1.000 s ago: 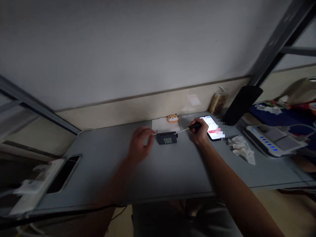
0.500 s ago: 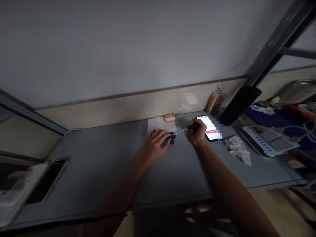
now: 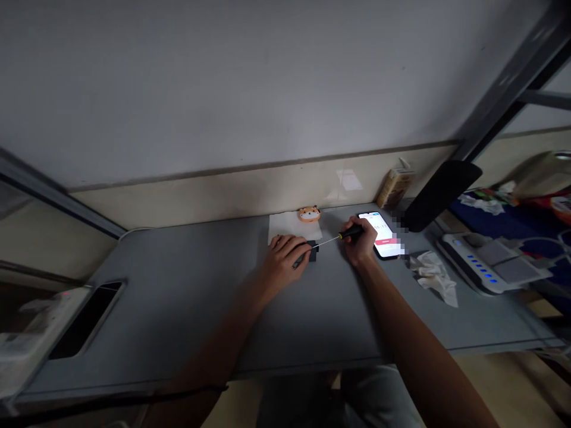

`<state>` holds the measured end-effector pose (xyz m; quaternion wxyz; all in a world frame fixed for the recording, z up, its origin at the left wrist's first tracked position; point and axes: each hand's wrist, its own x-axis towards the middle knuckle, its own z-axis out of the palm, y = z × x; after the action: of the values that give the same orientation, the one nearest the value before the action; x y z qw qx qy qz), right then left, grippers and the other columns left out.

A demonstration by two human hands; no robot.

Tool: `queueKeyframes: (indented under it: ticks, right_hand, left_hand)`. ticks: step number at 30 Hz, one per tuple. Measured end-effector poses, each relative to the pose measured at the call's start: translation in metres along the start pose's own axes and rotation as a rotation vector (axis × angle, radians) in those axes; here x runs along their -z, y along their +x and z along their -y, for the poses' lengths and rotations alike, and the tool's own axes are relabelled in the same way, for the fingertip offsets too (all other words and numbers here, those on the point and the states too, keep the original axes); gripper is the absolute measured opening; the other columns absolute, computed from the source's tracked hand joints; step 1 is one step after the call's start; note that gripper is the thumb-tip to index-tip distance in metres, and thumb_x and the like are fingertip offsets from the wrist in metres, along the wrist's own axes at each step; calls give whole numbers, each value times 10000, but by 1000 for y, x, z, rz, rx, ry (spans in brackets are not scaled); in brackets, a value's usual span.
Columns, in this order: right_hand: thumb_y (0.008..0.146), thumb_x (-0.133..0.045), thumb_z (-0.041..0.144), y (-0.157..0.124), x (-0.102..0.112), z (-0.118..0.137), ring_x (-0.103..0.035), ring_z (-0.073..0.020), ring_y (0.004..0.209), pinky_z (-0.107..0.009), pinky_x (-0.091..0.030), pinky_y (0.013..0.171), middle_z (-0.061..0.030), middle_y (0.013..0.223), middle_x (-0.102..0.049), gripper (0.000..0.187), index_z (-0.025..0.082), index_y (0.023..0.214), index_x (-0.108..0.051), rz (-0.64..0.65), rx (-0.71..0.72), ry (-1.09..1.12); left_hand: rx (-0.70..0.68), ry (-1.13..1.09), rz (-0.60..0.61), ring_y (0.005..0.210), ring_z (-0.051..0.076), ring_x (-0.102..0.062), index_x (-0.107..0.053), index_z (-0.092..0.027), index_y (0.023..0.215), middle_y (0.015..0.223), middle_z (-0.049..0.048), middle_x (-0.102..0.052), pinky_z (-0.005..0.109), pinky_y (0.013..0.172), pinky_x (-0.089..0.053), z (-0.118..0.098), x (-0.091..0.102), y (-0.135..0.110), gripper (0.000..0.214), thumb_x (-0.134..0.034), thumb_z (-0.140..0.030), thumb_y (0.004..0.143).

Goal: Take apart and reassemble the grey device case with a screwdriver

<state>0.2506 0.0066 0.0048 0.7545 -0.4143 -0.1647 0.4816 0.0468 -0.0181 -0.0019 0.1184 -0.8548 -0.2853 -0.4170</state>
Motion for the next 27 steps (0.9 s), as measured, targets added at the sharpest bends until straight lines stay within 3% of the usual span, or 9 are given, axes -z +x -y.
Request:
queueKeyframes:
  ticks: [4,7,11,14,17,23,27]
  right_hand:
    - [732,-683,441,-2,-2,-2,-413,-90,417,-246,-298,390,47,531,-542,288,232,598,-537,7,46,-131]
    - [751,-723,591,-8,-6,-10,-509,-127,521,-260,-374,488,33,565,-583,383,229,660,-635,177,132,-389]
    - [723,-749,635,-17,-9,-21,-609,-173,703,-299,-477,703,7,695,-698,401,235,746,-718,414,263,-624]
    - [744,-732,622,-19,-8,-25,-665,-209,847,-342,-499,836,-17,855,-772,382,250,829,-759,488,270,-684]
    - [755,-730,600,-17,-6,-26,-685,-229,928,-371,-505,900,-28,938,-794,365,260,881,-776,550,257,-703]
    - [749,-755,600,-16,-4,-24,-698,-242,928,-390,-528,893,-40,968,-803,362,277,906,-801,636,208,-722]
    - [746,-736,667,-17,-7,-22,-699,-254,944,-398,-522,907,-40,964,-805,418,279,885,-806,633,208,-729]
  left_hand:
    - [-49,24,115,915,197,-685,-725,-241,992,1003,42,-763,366,850,-478,3,7,1,214,-536,-143,981]
    - [-66,-27,113,954,192,-696,-728,-245,1054,1046,49,-764,366,899,-494,15,16,1,246,-503,-161,1001]
    - [188,-32,13,978,198,-708,-719,-213,1103,1040,69,-765,352,912,-519,46,31,-6,283,-454,-178,1013]
    - [341,-18,-41,891,196,-712,-729,-206,1006,932,56,-764,333,863,-543,67,36,-12,290,-439,-223,1018]
    - [420,-36,-11,833,187,-704,-731,-214,934,861,41,-752,307,805,-553,79,37,-17,294,-446,-244,1000]
    - [466,-214,137,825,182,-693,-718,-211,964,868,39,-732,304,790,-563,70,54,-7,243,-482,-265,989]
    - [412,-471,370,1019,201,-700,-670,-264,1207,1156,60,-727,319,871,-582,54,65,1,277,-639,-302,934]
